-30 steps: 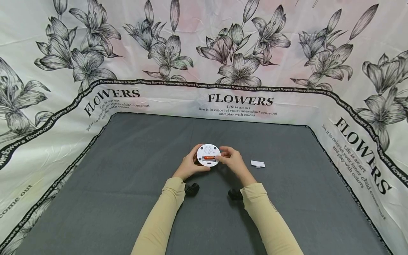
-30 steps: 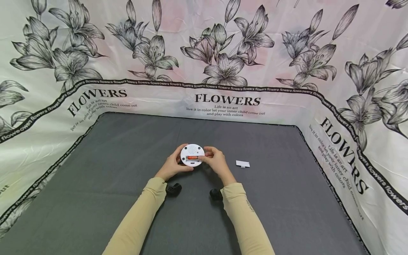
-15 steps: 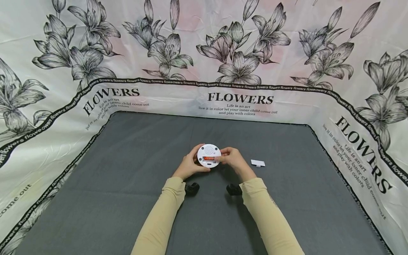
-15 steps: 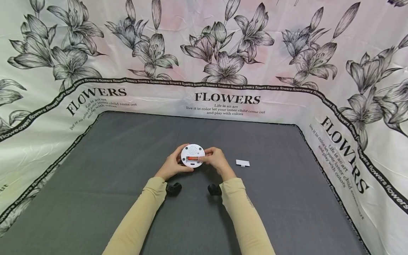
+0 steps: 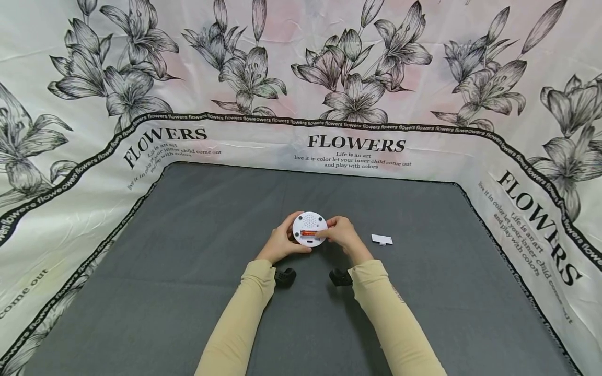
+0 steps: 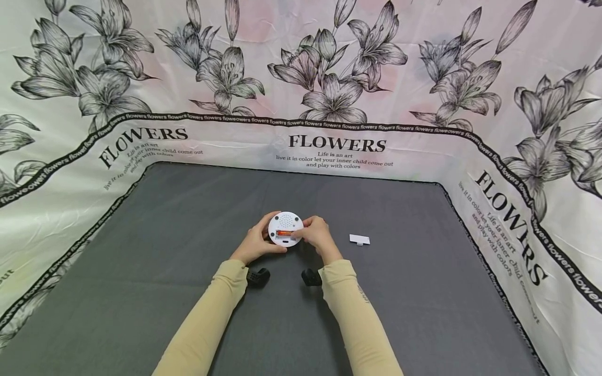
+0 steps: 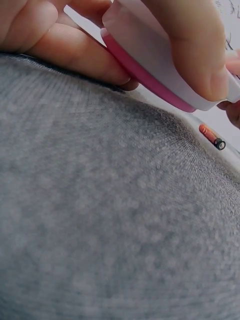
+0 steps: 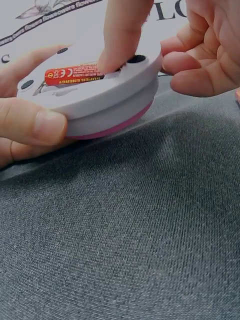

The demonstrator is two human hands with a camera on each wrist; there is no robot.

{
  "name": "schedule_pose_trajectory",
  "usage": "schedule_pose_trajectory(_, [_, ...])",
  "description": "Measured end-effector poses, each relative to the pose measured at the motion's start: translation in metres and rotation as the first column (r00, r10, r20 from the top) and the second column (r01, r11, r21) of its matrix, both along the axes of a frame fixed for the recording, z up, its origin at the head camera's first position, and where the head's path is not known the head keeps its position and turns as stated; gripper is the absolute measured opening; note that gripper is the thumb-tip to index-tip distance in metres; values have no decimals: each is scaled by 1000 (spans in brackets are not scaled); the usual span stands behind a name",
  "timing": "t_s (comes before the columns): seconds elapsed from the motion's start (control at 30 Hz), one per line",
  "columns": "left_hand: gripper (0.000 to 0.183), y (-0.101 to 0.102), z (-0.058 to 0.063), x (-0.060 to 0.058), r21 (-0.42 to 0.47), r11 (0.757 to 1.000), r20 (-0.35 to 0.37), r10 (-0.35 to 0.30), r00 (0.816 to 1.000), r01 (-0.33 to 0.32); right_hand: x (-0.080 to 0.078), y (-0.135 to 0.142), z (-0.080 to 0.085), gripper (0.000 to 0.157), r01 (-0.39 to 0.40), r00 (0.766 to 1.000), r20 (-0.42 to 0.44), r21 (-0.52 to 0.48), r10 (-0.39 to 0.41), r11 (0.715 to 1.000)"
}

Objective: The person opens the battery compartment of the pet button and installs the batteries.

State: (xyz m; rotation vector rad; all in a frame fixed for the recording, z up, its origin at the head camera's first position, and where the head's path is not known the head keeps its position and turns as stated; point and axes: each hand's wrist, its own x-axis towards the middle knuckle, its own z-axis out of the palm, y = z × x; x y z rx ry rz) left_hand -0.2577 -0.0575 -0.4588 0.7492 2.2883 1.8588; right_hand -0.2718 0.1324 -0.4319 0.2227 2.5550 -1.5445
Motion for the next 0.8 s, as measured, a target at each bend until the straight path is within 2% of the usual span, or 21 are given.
schedule_pose_trajectory(0.33, [89, -1, 0, 0, 18, 1000, 6, 7, 1000, -7, 0, 1, -3, 45, -56, 998, -34, 17, 56, 998])
schedule_pose_trajectory(0.47, [89, 0, -1, -1, 20, 1000, -1, 13, 1000, -13, 2, 1, -5, 49, -96, 989, -110, 43, 101, 994])
schedule_pose_trajectory(0.57, [88, 0, -2, -3, 6, 1000, -15, 20, 1000, -20, 5, 0, -5, 47, -133, 960, -234, 99, 153, 986])
schedule_pose_trajectory(0.67, [88, 1, -3, -3, -8, 1000, -18, 17, 1000, -17, 7, -2, -5, 35, -159, 910, -357, 169, 211, 973])
schedule_pose_trajectory(0.8, [87, 0, -2, -2, -9, 1000, -9, 6, 1000, -6, 9, -4, -7, 16, -203, 847, -427, 292, 318, 935])
